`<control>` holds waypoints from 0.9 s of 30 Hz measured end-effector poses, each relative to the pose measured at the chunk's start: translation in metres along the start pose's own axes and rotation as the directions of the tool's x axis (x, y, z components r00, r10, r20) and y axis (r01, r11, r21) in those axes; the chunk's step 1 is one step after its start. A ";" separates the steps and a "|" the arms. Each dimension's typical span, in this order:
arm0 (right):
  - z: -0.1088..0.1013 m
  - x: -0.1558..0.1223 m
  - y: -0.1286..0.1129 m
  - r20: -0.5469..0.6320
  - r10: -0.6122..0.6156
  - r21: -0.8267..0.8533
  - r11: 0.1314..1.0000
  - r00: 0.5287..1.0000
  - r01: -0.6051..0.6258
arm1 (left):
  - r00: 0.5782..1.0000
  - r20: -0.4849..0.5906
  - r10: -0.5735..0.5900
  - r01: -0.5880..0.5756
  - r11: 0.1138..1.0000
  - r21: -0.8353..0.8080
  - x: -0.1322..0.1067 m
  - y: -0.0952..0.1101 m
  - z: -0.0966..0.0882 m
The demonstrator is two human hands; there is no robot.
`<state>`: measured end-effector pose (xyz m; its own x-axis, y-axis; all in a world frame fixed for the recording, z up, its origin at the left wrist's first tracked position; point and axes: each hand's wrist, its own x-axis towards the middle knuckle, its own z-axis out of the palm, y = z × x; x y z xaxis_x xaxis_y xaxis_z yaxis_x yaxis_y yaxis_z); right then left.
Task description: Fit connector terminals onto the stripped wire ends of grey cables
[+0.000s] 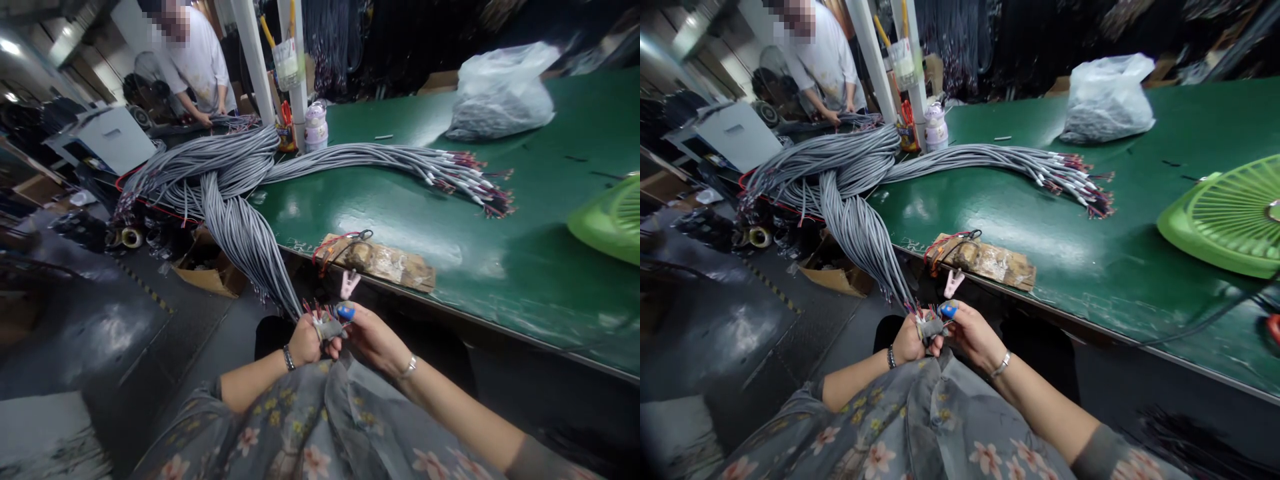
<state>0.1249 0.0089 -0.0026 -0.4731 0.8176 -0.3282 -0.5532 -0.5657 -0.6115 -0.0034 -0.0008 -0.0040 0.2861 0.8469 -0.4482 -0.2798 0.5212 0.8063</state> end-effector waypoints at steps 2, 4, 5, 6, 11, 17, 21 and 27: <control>-0.003 0.000 -0.001 -0.059 -0.066 -0.039 0.997 0.996 0.063 | 0.999 -0.043 0.011 -0.012 1.000 -0.004 -0.001 0.001 0.001; -0.008 0.001 -0.002 -0.103 -0.108 -0.053 0.993 0.989 0.104 | 0.996 -0.085 0.022 -0.023 1.000 -0.017 -0.003 0.003 0.004; -0.012 0.002 -0.003 -0.114 -0.118 -0.046 0.992 0.986 0.113 | 0.994 -0.104 0.025 -0.028 0.999 -0.027 -0.004 0.004 0.005; -0.015 0.003 -0.004 -0.120 -0.118 -0.033 0.993 0.986 0.115 | 0.992 -0.121 0.028 -0.033 0.999 -0.039 -0.004 0.004 0.006; -0.022 0.014 -0.019 -0.112 -0.058 0.012 0.998 0.992 0.060 | 0.989 -0.135 0.053 -0.066 0.994 -0.089 -0.005 0.010 0.014; -0.007 0.026 -0.037 -0.131 -0.139 -0.045 0.990 0.982 0.134 | 0.984 -0.162 0.070 -0.085 0.993 -0.086 0.000 0.019 0.026; -0.008 0.025 -0.037 -0.151 -0.117 -0.028 0.993 0.982 0.114 | 0.979 -0.196 0.063 -0.083 0.992 -0.097 0.003 0.022 0.029; -0.013 0.025 -0.033 -0.149 -0.153 -0.006 0.988 0.977 0.153 | 0.975 -0.213 0.056 -0.069 0.996 -0.051 0.008 0.019 0.029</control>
<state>0.1399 0.0494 0.0000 -0.2754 0.9011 -0.3350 -0.6152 -0.4330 -0.6588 0.0199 0.0122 0.0188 0.0684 0.8779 -0.4739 -0.3453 0.4664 0.8144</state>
